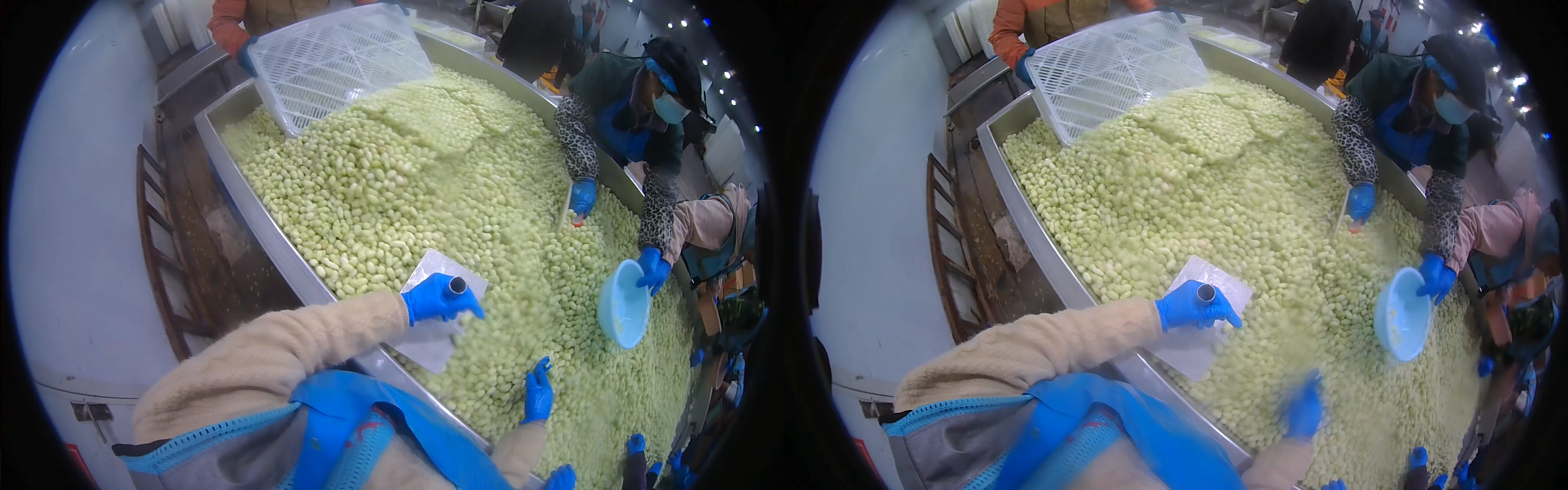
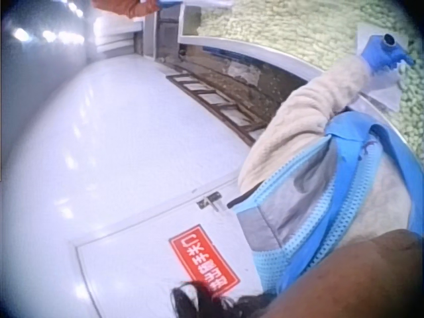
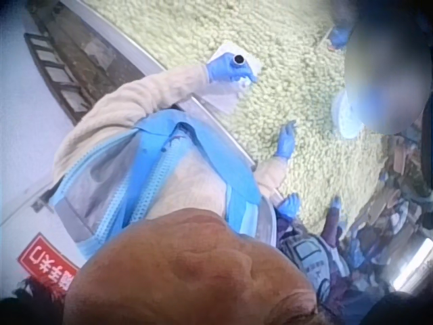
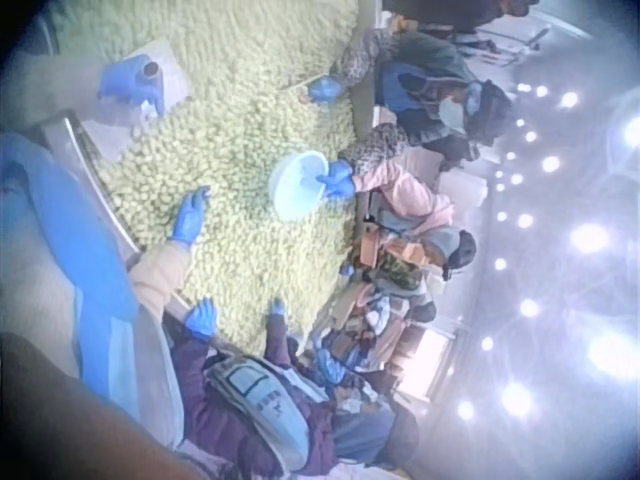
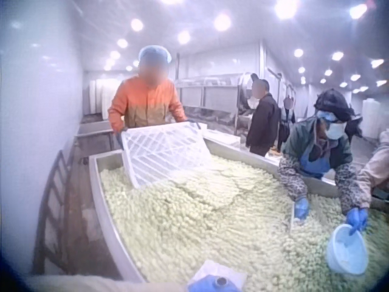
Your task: The person uses a metal scraper and gloved hands to move and sort pale green food items in a large rotating metal tub. They repeatedly scrape, lift, and redistribute the items while other workers perform similar actions nearby.
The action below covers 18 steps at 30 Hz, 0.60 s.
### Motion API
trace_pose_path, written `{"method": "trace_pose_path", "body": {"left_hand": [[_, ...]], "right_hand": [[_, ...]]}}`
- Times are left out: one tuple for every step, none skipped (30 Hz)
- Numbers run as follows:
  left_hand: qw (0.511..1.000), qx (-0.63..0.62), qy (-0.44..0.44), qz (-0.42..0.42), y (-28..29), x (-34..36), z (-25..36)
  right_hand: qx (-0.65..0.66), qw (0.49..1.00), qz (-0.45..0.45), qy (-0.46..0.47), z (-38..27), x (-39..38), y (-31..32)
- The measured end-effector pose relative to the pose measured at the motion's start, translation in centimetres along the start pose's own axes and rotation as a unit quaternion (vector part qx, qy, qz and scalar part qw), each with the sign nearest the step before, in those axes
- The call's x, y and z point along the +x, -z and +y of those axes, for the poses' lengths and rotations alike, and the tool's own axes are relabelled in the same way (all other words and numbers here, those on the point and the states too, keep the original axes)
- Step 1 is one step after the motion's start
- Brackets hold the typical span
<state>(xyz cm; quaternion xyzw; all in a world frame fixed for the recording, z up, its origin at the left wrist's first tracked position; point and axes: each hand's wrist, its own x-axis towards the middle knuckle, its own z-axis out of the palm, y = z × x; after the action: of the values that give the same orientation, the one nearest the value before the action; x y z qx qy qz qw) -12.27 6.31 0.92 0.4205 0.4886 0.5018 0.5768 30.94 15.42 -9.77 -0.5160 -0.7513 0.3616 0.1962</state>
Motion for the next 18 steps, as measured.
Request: {"method": "trace_pose_path", "body": {"left_hand": [[1.000,0.005,-0.004,-0.006,1.2,-0.3,0.8],[1.000,0.007,-0.010,-0.017,2.5,-0.7,1.5],[0.999,0.011,-0.016,-0.029,4.0,-0.8,2.3],[0.999,0.014,-0.023,-0.040,5.4,-0.9,2.9],[0.999,0.013,-0.021,-0.039,6.8,-1.0,3.4],[0.999,0.012,-0.021,-0.038,8.1,-1.2,3.7],[0.999,0.015,-0.019,-0.036,9.3,-1.3,4.1],[0.999,0.022,-0.016,-0.025,10.9,-1.5,4.3],[0.999,0.026,-0.015,-0.020,12.4,-1.6,4.5],[0.999,0.034,-0.015,-0.013,14.0,-1.6,4.6],[1.000,0.022,-0.018,-0.007,15.7,-1.6,4.8],[1.000,0.012,-0.020,0.000,17.5,-1.7,5.0],[1.000,0.002,-0.022,0.006,19.3,-1.9,5.3],[1.000,-0.025,-0.014,0.012,21.0,-2.4,6.9],[0.999,-0.041,-0.003,0.020,22.7,-2.6,7.2],[0.997,-0.063,-0.025,0.028,24.5,-2.6,6.7],[0.995,-0.083,-0.046,0.037,26.6,-2.6,6.2],[0.995,-0.081,-0.055,0.025,28.8,-2.7,6.7]], "right_hand": [[0.066,0.997,0.008,-0.042,-2.0,0.4,-0.7],[0.025,0.996,0.007,-0.085,-3.6,0.7,-1.3],[0.092,0.988,0.017,-0.123,-4.8,1.1,-2.4],[0.157,0.974,0.030,-0.163,-5.9,1.5,-3.3],[0.324,0.924,0.054,-0.195,-7.0,1.6,-4.8],[0.344,0.915,0.069,-0.198,-9.3,1.9,-6.1],[0.363,0.906,0.084,-0.202,-11.6,2.2,-7.5],[0.239,0.950,0.087,-0.181,-16.7,3.0,-8.4],[0.164,0.966,0.091,-0.176,-20.2,3.5,-9.4],[0.087,0.977,0.095,-0.173,-23.7,4.0,-10.4],[0.065,0.976,0.097,-0.186,-26.1,4.6,-11.7],[0.025,0.973,0.084,-0.214,-28.5,5.5,-12.8],[-0.015,0.968,0.068,-0.242,-30.9,6.3,-13.8],[-0.075,0.955,0.036,-0.284,-33.6,7.3,-14.6],[-0.070,0.966,0.043,-0.247,-32.7,7.6,-15.7],[-0.068,0.974,0.050,-0.211,-31.9,7.7,-16.9],[-0.065,0.981,0.057,-0.176,-31.1,7.8,-18.0],[-0.031,0.979,0.081,-0.182,-32.3,8.4,-19.5]]}}
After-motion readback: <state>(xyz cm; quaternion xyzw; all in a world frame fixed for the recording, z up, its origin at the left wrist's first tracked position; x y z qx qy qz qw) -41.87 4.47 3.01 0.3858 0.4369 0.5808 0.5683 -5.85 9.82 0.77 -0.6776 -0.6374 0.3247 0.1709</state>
